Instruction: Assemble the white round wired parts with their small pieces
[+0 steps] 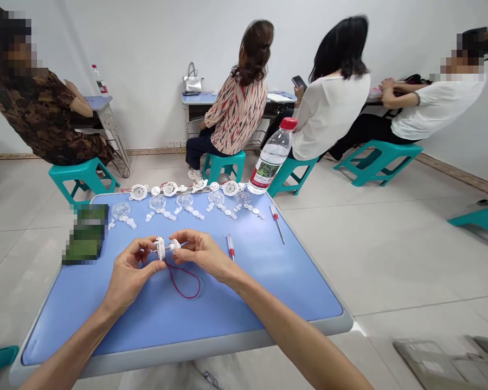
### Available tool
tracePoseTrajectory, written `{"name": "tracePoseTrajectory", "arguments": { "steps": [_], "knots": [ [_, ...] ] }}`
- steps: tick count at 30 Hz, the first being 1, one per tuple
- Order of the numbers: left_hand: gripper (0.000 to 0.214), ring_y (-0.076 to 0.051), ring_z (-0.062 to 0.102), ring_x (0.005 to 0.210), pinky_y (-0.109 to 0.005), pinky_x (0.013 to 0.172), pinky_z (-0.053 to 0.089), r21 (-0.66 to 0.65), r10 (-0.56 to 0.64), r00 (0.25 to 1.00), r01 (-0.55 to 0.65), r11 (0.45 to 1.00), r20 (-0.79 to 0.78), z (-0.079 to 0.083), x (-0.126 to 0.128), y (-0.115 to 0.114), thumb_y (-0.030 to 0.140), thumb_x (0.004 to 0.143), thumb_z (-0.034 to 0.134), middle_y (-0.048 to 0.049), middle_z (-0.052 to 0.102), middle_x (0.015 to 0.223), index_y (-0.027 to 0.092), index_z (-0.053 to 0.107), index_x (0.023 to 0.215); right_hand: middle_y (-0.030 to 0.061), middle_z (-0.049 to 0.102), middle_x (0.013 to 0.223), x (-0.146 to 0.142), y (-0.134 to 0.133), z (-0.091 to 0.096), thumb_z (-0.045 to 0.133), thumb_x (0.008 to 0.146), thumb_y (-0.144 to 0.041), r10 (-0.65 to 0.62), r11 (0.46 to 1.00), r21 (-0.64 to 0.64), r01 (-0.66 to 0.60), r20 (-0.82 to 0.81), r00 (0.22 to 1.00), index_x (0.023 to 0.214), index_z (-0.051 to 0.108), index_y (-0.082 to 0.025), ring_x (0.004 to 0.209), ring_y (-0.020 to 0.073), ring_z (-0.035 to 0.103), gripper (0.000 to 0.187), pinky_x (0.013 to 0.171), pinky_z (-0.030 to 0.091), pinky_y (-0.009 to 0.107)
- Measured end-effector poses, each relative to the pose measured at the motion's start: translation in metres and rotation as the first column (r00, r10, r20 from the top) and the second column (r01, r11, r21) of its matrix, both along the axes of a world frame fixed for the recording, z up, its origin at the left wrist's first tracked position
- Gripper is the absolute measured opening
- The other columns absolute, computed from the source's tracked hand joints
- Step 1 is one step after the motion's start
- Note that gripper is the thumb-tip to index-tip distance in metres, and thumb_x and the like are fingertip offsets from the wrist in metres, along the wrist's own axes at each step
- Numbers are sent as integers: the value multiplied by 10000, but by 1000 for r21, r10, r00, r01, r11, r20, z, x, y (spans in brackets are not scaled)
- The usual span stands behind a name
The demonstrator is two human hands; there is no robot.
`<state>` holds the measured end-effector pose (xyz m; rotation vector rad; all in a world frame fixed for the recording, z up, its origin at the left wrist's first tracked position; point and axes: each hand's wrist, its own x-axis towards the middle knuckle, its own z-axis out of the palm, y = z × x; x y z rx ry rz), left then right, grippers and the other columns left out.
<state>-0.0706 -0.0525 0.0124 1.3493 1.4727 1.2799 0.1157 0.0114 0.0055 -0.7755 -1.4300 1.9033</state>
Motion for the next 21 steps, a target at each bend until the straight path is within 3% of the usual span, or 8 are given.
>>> {"name": "tracePoseTrajectory", "arguments": {
  "steps": [3, 10, 17, 21],
  "knots": [
    [261, -104, 485, 702, -253, 693, 411, -2, -13, 998, 13, 1000, 59, 0, 1, -1, 258, 667, 785, -28, 669, 1064, 184, 590, 825, 52, 659, 1053, -1, -1, 1, 751, 762, -428, 9, 1000, 13, -10, 4, 1000, 1059, 666, -194, 805, 143, 638, 388, 797, 523, 323],
    [310, -137, 581, 843, -256, 748, 477, -6, -50, 967, 53, 999, 251, -5, 2, 0, 252, 648, 807, -58, 633, 1070, 163, 582, 842, 37, 665, 959, -2, 0, 1, 732, 771, -478, 22, 1000, 3, -22, 19, 1000, 1044, 657, -179, 780, 138, 629, 412, 768, 523, 304],
    [237, -132, 614, 831, -266, 766, 511, -12, -53, 970, 57, 998, 236, -6, -1, -1, 218, 669, 796, -74, 610, 1141, 151, 641, 834, 23, 646, 884, -3, 0, -1, 712, 787, -493, 1, 999, 39, -2, 45, 999, 1018, 650, -172, 749, 125, 608, 400, 737, 515, 285],
    [118, -173, 632, 946, -283, 840, 524, 22, -65, 976, 62, 998, 208, -4, -3, -1, 229, 736, 737, -87, 614, 1138, 153, 686, 809, 32, 655, 916, -4, 2, -5, 722, 783, -471, -8, 999, 39, 6, 46, 999, 1039, 646, -181, 766, 135, 615, 394, 750, 525, 305]
  ]
}}
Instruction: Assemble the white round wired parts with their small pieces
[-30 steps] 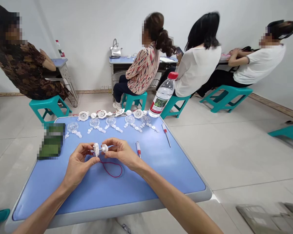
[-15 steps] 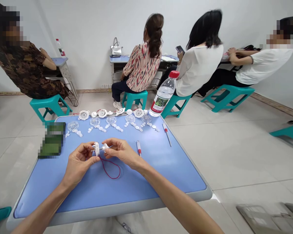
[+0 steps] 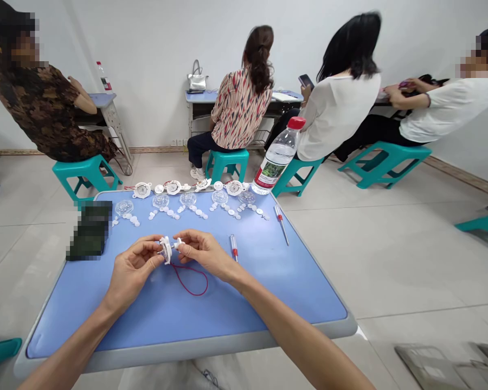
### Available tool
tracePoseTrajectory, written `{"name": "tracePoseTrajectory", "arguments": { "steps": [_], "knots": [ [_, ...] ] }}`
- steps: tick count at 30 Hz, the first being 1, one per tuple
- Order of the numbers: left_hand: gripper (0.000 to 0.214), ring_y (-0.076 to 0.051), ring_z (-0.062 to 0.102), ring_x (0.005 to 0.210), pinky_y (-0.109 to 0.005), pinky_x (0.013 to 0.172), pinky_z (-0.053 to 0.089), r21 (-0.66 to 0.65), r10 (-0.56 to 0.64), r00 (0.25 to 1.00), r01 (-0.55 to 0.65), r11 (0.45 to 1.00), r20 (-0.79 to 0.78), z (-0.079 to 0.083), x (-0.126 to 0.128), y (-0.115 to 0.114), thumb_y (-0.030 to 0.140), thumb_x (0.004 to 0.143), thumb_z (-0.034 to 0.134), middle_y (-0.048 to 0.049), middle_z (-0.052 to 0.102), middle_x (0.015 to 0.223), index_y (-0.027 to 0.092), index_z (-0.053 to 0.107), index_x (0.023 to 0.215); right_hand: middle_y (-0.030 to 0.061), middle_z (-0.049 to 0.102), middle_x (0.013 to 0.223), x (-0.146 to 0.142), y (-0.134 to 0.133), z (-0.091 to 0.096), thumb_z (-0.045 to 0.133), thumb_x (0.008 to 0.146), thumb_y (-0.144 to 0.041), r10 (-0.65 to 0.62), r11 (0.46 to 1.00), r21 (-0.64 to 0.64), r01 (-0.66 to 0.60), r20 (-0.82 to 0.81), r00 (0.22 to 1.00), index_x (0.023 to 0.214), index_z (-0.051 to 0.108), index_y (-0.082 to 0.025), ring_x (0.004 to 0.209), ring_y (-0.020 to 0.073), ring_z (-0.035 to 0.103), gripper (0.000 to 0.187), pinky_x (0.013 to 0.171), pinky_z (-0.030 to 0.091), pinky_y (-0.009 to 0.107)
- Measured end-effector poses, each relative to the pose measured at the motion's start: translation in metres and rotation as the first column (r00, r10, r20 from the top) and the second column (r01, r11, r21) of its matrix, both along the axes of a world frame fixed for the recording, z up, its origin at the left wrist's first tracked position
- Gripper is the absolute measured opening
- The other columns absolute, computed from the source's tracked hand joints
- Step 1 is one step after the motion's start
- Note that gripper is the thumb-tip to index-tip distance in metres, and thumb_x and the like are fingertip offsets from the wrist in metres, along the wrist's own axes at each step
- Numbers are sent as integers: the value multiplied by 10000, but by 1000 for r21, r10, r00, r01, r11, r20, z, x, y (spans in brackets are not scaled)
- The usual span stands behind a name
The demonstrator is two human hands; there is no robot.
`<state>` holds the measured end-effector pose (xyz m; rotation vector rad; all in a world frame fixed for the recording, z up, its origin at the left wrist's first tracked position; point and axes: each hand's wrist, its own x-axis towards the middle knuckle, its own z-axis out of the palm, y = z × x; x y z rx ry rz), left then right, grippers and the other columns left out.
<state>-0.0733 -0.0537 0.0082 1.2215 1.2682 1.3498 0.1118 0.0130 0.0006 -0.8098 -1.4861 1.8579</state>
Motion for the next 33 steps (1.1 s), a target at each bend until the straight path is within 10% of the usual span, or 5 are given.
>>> {"name": "tracePoseTrajectory", "arguments": {
  "steps": [33],
  "knots": [
    [104, -150, 606, 836, -234, 710, 505, 39, 37, 999, -36, 999, -28, -3, 1, 7, 237, 746, 704, -63, 604, 894, 154, 711, 683, 37, 680, 880, -2, -7, -2, 707, 795, -391, -64, 988, 142, 55, 60, 996, 1001, 650, -172, 714, 140, 625, 306, 713, 526, 316]
  ]
}}
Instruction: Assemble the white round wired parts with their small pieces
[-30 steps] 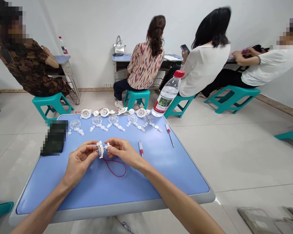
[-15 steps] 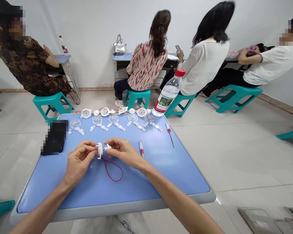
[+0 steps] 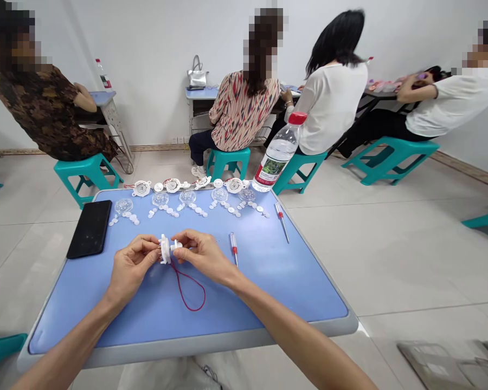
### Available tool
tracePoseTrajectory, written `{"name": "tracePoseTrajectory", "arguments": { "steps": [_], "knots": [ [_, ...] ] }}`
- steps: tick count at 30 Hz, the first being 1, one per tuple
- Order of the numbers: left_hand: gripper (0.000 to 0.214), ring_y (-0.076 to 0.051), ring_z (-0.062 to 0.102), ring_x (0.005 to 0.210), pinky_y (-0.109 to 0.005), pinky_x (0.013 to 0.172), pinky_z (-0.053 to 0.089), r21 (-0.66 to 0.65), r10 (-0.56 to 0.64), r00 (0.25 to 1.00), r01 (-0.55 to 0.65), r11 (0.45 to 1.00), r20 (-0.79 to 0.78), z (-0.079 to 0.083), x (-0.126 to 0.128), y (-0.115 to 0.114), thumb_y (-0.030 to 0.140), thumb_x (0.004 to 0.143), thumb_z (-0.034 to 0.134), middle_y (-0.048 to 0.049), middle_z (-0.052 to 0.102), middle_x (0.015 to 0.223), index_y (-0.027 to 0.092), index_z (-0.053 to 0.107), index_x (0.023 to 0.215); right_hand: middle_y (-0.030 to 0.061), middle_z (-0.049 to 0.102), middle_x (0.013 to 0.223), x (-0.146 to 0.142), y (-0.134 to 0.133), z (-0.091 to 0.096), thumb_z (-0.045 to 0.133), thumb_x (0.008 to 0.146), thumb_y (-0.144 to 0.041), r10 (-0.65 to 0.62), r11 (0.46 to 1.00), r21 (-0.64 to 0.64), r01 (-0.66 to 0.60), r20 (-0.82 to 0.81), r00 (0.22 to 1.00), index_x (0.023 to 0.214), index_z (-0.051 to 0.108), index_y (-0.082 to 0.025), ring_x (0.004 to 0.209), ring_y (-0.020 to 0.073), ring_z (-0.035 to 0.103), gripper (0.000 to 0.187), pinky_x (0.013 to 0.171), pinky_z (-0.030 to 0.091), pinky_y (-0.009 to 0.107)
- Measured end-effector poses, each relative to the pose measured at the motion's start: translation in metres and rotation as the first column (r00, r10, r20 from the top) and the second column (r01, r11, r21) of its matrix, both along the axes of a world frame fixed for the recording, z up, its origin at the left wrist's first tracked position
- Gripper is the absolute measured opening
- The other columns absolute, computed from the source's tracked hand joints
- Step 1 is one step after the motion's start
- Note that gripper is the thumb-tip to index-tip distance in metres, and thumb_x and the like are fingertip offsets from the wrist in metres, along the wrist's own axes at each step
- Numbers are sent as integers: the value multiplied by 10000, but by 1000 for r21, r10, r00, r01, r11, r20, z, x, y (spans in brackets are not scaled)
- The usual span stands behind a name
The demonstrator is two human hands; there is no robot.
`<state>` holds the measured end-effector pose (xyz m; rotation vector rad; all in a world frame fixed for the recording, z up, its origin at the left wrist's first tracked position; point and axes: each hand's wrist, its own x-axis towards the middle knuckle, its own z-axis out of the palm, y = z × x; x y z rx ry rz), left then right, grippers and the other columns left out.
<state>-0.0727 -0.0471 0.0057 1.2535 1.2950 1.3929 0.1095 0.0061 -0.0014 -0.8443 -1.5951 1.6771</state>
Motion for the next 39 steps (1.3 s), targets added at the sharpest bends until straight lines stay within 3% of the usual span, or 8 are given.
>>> {"name": "tracePoseTrajectory", "arguments": {
  "steps": [15, 21, 26, 31, 35, 39],
  "knots": [
    [162, -142, 596, 776, -261, 716, 489, -133, 27, 986, -5, 991, 164, -2, 3, -1, 249, 686, 754, -58, 602, 879, 125, 678, 614, 11, 659, 724, -8, 1, 1, 678, 783, -574, 28, 989, -142, -37, -63, 998, 852, 605, -159, 589, 119, 648, 427, 570, 554, 253],
    [139, -129, 567, 734, -251, 688, 466, -92, 37, 999, -34, 995, 34, -1, 1, -1, 249, 728, 700, -42, 597, 835, 135, 675, 653, 15, 665, 744, -9, 0, 1, 695, 783, -551, 23, 971, -236, -42, -81, 996, 921, 628, -155, 608, 114, 649, 425, 600, 551, 252],
    [147, -126, 539, 694, -242, 658, 438, -50, 44, 991, -51, 997, -123, -3, 0, -2, 285, 790, 641, -9, 568, 745, 150, 636, 731, 10, 663, 762, -8, -2, 1, 697, 796, -521, 10, 972, -231, -31, -91, 996, 1015, 614, -164, 622, 120, 648, 427, 630, 555, 279],
    [232, -109, 424, 607, -235, 579, 345, -26, -45, 936, 39, 999, -349, 0, 0, -5, 300, 888, 537, 20, 491, 662, 167, 585, 703, 4, 664, 761, -7, -3, 3, 697, 801, -502, 23, 984, -172, -41, -108, 994, 973, 612, -179, 646, 120, 644, 375, 655, 553, 278],
    [273, -110, 377, 597, -241, 574, 306, -1, -72, 921, 78, 997, -384, 4, -1, -6, 285, 910, 502, 27, 437, 637, 171, 545, 666, 16, 675, 800, -7, -4, 4, 707, 797, -480, 21, 993, -115, -33, -103, 995, 967, 611, -182, 666, 123, 645, 356, 658, 548, 281],
    [299, -118, 380, 604, -246, 573, 303, -26, -92, 944, 88, 996, -318, 5, -1, -6, 321, 907, 515, 18, 440, 630, 169, 563, 654, 24, 676, 832, -8, -5, 2, 749, 757, -459, 13, 994, -108, -26, -122, 992, 954, 613, -183, 674, 129, 641, 365, 631, 537, 282]
  ]
}}
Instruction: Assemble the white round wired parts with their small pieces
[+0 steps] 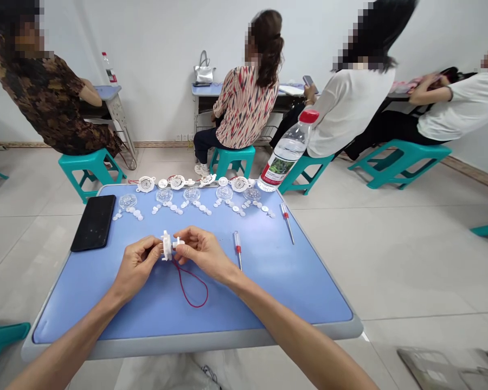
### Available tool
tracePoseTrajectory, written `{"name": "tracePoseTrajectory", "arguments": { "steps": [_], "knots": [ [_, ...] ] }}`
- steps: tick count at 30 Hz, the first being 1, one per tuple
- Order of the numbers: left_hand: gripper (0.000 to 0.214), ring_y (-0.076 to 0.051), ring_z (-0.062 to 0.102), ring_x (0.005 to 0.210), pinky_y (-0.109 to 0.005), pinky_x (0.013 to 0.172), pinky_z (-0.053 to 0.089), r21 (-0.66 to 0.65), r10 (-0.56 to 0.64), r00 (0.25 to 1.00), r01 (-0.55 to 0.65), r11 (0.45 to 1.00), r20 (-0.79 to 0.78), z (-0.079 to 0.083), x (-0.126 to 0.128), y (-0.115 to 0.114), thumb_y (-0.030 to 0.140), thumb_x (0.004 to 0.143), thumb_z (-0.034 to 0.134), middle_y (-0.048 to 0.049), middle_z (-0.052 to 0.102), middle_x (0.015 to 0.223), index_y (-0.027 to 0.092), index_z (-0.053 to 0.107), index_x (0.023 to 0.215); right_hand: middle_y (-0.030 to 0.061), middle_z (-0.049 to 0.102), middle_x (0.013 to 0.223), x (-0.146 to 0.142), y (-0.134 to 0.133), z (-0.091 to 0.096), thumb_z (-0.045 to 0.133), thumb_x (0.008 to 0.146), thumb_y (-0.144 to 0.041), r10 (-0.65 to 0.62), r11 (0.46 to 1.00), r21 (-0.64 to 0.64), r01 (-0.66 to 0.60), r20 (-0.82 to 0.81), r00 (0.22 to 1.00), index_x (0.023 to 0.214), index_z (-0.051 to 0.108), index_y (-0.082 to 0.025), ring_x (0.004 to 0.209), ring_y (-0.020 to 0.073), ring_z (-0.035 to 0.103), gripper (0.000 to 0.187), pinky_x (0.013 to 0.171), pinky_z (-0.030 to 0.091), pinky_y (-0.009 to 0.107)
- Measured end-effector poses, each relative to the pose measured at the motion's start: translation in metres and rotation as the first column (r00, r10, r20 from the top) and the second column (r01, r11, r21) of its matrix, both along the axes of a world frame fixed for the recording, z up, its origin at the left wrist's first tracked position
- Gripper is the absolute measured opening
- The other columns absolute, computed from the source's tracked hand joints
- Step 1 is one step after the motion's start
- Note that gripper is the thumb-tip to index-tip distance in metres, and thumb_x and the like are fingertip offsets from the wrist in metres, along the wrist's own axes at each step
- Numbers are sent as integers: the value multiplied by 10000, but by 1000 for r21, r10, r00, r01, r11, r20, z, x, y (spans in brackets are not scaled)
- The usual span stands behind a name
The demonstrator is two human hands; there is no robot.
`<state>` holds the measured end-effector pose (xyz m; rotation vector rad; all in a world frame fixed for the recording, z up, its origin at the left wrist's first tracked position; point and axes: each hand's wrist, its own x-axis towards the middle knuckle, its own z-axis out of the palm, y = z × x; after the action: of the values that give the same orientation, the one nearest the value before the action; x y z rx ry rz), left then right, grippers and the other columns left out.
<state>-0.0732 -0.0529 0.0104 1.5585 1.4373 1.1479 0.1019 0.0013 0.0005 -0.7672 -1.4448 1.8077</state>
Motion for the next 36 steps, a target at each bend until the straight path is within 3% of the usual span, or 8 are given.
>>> {"name": "tracePoseTrajectory", "arguments": {
  "steps": [8, 17, 24, 31, 36],
  "knots": [
    [327, -118, 378, 594, -247, 565, 299, 1, -4, 1000, 4, 1000, 13, -1, 0, 1, 326, 895, 536, 16, 425, 609, 162, 581, 615, 35, 689, 855, -3, -2, -2, 774, 739, -385, -2, 1000, 22, 3, -23, 1000, 950, 639, -179, 761, 148, 640, 325, 684, 518, 285],
    [310, -121, 415, 581, -242, 565, 314, 11, 2, 1000, -2, 1000, 26, -1, -2, 2, 296, 869, 561, 8, 475, 593, 166, 631, 597, 21, 697, 797, -3, -1, -5, 797, 708, -403, 10, 1000, -12, -10, -8, 1000, 948, 624, -177, 681, 143, 641, 372, 673, 530, 304],
    [284, -103, 412, 567, -227, 546, 315, -16, 16, 997, -15, 1000, 69, 0, 0, 2, 296, 860, 559, 19, 504, 595, 160, 599, 614, 51, 700, 903, -2, -3, 1, 740, 777, -434, 10, 999, 39, -9, -14, 1000, 984, 636, -177, 808, 164, 661, 347, 694, 537, 292],
    [252, -110, 507, 603, -227, 604, 401, -59, 15, 976, -2, 998, 219, 0, -3, 4, 344, 832, 614, 11, 592, 630, 151, 622, 670, 42, 704, 891, -3, -2, 4, 745, 771, -454, 42, 998, -49, -43, -30, 999, 966, 616, -191, 799, 162, 665, 352, 695, 536, 292],
    [254, -104, 493, 593, -225, 592, 402, -52, 1, 974, 11, 999, 227, 2, -5, 3, 350, 834, 620, 5, 594, 636, 143, 645, 689, 35, 703, 905, -2, -3, 2, 760, 761, -437, 51, 992, -114, -57, -59, 997, 958, 599, -196, 818, 156, 653, 351, 724, 525, 290]
  ]
}}
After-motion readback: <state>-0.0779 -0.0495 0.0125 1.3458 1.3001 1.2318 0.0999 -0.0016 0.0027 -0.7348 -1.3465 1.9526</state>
